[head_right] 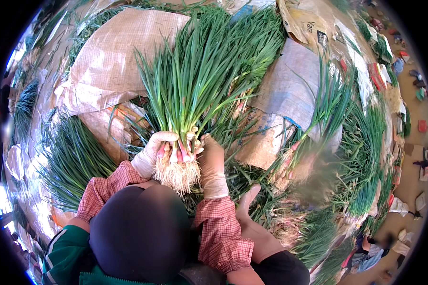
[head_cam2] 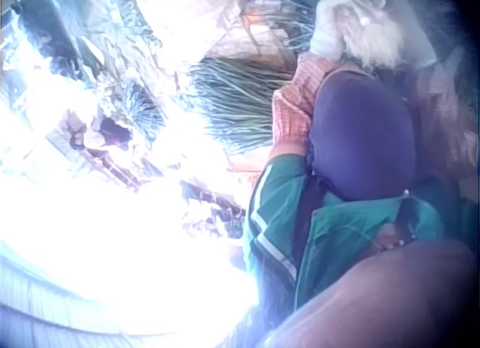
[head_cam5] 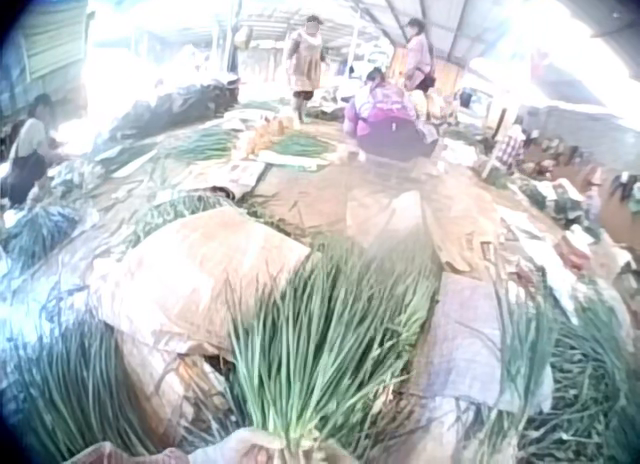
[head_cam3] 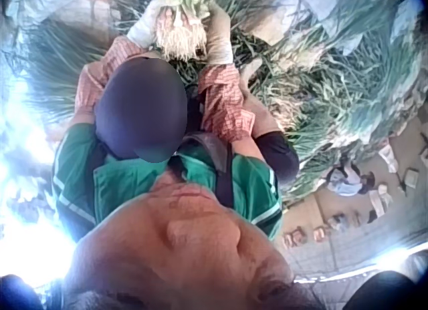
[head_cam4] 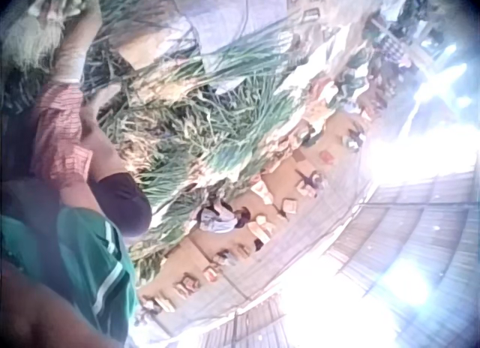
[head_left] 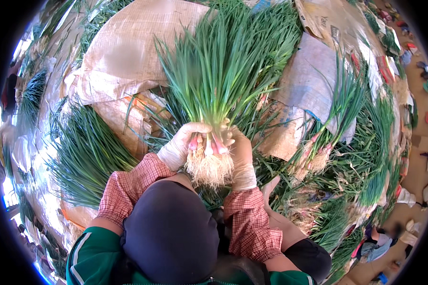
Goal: The person sorts bunches of spring onions by hand, removing loose soil and dry leaves from the roots and arranging them on top of large sacks.
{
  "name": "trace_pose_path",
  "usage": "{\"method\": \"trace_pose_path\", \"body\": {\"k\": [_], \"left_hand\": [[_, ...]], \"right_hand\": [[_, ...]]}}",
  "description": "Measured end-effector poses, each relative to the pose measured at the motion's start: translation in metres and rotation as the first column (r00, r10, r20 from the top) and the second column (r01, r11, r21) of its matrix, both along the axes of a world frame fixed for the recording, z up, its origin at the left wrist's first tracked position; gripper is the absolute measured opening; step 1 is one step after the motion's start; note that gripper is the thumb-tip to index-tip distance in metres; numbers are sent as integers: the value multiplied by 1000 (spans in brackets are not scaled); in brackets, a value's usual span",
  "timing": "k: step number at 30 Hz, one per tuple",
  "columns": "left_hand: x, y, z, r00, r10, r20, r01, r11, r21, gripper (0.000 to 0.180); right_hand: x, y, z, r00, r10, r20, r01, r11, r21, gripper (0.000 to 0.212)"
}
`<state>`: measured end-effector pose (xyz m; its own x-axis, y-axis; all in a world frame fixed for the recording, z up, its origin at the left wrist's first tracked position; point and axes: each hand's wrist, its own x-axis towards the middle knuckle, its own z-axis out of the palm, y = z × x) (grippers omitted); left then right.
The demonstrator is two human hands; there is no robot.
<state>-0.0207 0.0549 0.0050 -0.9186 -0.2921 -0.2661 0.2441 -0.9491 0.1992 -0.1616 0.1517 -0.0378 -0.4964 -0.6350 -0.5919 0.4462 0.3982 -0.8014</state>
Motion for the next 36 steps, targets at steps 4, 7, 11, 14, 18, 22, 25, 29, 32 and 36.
{"method": "trace_pose_path", "body": {"k": [4,7,11,14,18,22,25,29,32,36], "left_hand": [[13,2,9,991,137,-2,-137,990,20,66],[-2,1,6,995,88,46,-83,991,-102,54],[-21,2,-14,990,124,67,-122,992,-22,47],[-38,-1,53,958,111,-263,-101,994,52,28],[-42,-6,101,964,210,-163,-225,971,-78,17],[-54,1,164,952,204,-229,-205,979,17,31],[-47,-10,163,932,218,-290,-236,971,-30,34],[-40,-31,181,913,334,-233,-365,926,-101,34],[-22,-52,202,820,520,-239,-571,772,-280,36],[20,-97,230,731,172,-661,-503,790,-351,37]], "right_hand": [[-6,17,34,603,655,-456,-331,725,604,36],[-19,41,86,637,160,-754,-227,974,14,37],[29,13,132,146,128,-981,-596,803,16,67],[26,9,137,-101,108,-989,-404,904,140,72],[5,3,191,120,-40,-992,-554,827,-100,91],[-2,24,205,758,-104,-644,-371,743,-557,95],[5,40,207,774,22,-633,-326,871,-368,58],[-6,77,205,871,23,-491,-215,916,-338,19],[-21,92,190,792,193,-580,-359,915,-186,18],[-36,96,94,47,670,-741,-421,686,593,45]]}}
